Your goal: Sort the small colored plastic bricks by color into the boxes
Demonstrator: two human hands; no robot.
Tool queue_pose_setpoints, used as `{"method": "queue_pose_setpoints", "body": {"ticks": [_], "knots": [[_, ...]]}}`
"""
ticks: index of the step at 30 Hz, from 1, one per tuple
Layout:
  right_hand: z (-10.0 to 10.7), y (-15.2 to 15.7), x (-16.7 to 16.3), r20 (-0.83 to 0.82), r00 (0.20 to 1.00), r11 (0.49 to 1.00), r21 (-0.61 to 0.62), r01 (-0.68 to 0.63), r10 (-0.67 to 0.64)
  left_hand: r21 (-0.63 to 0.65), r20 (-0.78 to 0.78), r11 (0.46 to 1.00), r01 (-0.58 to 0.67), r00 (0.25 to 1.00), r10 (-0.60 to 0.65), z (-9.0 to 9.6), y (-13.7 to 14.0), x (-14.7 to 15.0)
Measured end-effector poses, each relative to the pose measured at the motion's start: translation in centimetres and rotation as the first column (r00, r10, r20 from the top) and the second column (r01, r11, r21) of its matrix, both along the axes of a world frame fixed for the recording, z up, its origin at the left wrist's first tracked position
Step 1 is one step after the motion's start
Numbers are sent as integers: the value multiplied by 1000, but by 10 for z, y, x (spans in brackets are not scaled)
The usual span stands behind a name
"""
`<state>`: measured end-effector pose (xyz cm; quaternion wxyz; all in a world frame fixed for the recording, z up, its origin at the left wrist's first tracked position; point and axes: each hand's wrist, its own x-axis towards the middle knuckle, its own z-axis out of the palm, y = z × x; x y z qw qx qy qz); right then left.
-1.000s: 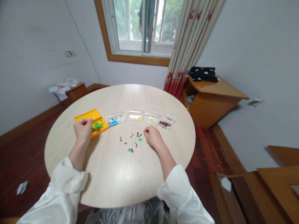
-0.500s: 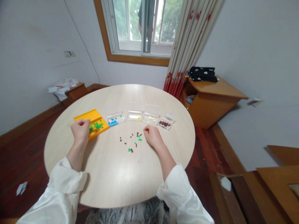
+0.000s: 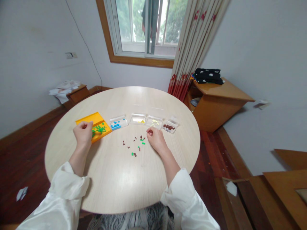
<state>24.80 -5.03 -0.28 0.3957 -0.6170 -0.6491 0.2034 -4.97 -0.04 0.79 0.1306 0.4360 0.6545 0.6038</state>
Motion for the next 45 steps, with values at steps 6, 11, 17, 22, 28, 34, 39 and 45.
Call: {"method": "queue_pose_setpoints", "body": {"ticks": [6, 11, 17, 22, 28, 34, 39, 45], "knots": [[-1, -1, -11, -182, 981, 998, 8, -66, 66, 47, -197, 965, 259, 949, -245, 6, -13, 26], [-4, -4, -26, -291, 941, 983, -12, -182, 170, -53, -378, 771, 635, 701, -604, 1, -32, 63], [-3, -10, -35, -383, 881, 952, -14, -306, 277, -142, -402, 562, 815, 471, -785, -10, -45, 90], [0, -13, -36, -460, 839, 937, -39, -346, 290, -156, -410, 546, 823, 449, -794, -14, -45, 94], [-1, -13, -37, -485, 822, 928, -56, -369, 297, -140, -429, 567, 812, 467, -773, -14, -45, 94], [-2, -11, -35, -466, 836, 932, -60, -358, 291, -125, -447, 591, 797, 487, -751, -12, -45, 93], [-1, -6, -20, -227, 950, 972, -49, -231, 215, -99, -443, 753, 650, 649, -619, -6, -38, 80], [5, -5, -3, 34, 965, 963, -85, -256, 260, -173, -391, 939, 297, 854, -342, 0, -17, 44]]}}
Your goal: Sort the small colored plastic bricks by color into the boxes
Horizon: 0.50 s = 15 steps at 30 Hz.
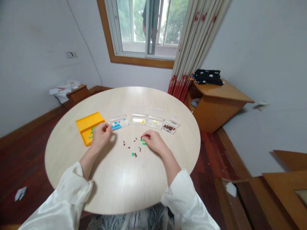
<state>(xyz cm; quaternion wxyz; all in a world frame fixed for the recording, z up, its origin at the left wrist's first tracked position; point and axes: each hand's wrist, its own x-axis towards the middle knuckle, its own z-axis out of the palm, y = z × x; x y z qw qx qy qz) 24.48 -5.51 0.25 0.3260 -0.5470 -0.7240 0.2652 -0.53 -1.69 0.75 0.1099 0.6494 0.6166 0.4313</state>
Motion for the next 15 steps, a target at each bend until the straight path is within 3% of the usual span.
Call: {"method": "queue_pose_setpoints", "body": {"ticks": [8, 15], "knots": [[1, -2, 9, 105, 992, 995, -84, -58, 67, -75, -84, 966, -249, 966, 243, 1, 11, -32], [5, -4, 10, 110, 990, 988, -134, -74, 89, -53, -95, 961, -272, 959, 266, -3, 12, -39]]}}
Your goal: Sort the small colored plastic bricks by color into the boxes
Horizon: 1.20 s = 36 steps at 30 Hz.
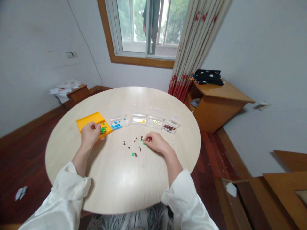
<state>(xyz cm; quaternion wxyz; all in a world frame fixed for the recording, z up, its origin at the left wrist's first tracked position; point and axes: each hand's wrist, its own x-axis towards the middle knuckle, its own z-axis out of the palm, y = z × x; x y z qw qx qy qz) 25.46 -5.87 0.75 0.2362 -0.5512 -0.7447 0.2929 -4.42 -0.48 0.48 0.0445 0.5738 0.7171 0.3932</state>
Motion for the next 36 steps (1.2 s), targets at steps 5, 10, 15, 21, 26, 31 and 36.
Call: {"method": "queue_pose_setpoints", "body": {"ticks": [5, 10, 15, 21, 26, 31, 36], "knots": [[-4, 1, 1, -11, 1000, 1000, -3, -28, 28, 23, 4, 1000, -4, 1000, 4, 2, -1, 1], [-6, 2, 0, -27, 999, 998, -33, -45, 44, 30, 29, 1000, 2, 1000, -3, 4, -2, 4], [-6, 2, -1, -4, 998, 997, -20, -69, 69, 60, 55, 997, 50, 997, -54, 1, -1, 7], [0, -1, -4, 39, 997, 997, -22, -70, 71, 102, 83, 992, 79, 993, -88, 6, -4, 13], [-1, 0, -3, 39, 996, 996, -18, -83, 84, 119, 76, 987, 109, 990, -119, 7, -7, 16], [-3, 0, -2, 11, 997, 997, -16, -76, 76, 110, 71, 985, 129, 988, -138, 6, -8, 17], [1, -2, -2, 5, 999, 998, -34, -50, 50, 65, 84, 988, 139, 986, -144, 9, -10, 21]]}}
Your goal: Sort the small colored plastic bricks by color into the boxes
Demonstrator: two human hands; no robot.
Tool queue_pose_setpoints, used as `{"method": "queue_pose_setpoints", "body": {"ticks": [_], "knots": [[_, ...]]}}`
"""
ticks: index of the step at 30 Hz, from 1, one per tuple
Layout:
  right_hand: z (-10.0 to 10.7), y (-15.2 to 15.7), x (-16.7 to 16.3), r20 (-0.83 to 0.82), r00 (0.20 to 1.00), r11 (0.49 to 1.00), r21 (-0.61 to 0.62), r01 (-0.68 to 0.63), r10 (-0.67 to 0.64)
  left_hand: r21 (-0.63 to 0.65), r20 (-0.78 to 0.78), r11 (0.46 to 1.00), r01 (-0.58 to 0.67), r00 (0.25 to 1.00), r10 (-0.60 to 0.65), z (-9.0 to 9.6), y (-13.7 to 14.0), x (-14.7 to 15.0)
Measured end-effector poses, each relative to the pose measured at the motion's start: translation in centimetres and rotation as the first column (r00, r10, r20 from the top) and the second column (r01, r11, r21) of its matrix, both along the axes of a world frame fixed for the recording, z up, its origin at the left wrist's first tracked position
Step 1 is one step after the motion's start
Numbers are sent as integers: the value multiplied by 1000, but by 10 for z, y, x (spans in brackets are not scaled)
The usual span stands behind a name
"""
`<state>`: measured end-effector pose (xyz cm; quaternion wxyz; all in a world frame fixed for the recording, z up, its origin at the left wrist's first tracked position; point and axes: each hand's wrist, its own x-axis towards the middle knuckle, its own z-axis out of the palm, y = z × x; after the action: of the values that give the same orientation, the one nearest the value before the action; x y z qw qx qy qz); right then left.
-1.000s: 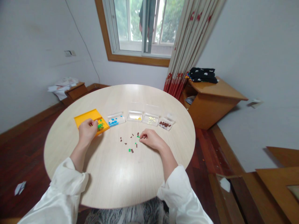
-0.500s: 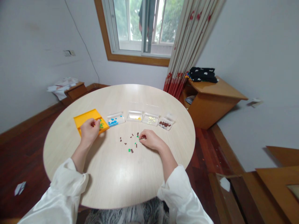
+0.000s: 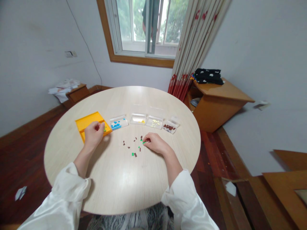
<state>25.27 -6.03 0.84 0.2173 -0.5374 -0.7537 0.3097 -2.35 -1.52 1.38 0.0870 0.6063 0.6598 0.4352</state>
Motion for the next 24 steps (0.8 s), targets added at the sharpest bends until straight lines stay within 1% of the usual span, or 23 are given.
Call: {"method": "queue_pose_setpoints", "body": {"ticks": [5, 8, 10, 13, 15, 17, 20, 22, 24], "knots": [[1, 0, 0, -3, 1000, 1000, -25, 10, -11, -9, 27, 1000, 9, 1000, -9, 2, -1, 3], [2, -1, -1, 8, 1000, 1000, -2, 17, -17, -6, 70, 999, 42, 997, -41, 1, -1, 5], [4, -1, -2, 1, 999, 999, 15, 34, -34, -3, 122, 996, 93, 988, -92, 0, 0, 7], [3, -1, -5, -95, 994, 998, 16, 63, -61, -25, 234, 968, 249, 943, -237, -1, -2, 14], [1, -1, -8, -195, 979, 997, 24, 67, -61, -60, 299, 925, 376, 891, -343, -2, -5, 22], [-1, -1, -13, -273, 960, 997, 37, 69, -56, -109, 342, 861, 497, 832, -437, -2, -11, 31], [-3, -3, -21, -346, 937, 997, 50, 58, -37, -174, 393, 726, 665, 723, -568, -4, -21, 47], [-4, -5, -26, -378, 925, 998, 46, 41, -20, -205, 428, 644, 737, 660, -618, -5, -28, 55], [-4, -6, -31, -409, 912, 999, 30, 28, -13, -214, 440, 595, 775, 620, -649, -7, -32, 62]]}}
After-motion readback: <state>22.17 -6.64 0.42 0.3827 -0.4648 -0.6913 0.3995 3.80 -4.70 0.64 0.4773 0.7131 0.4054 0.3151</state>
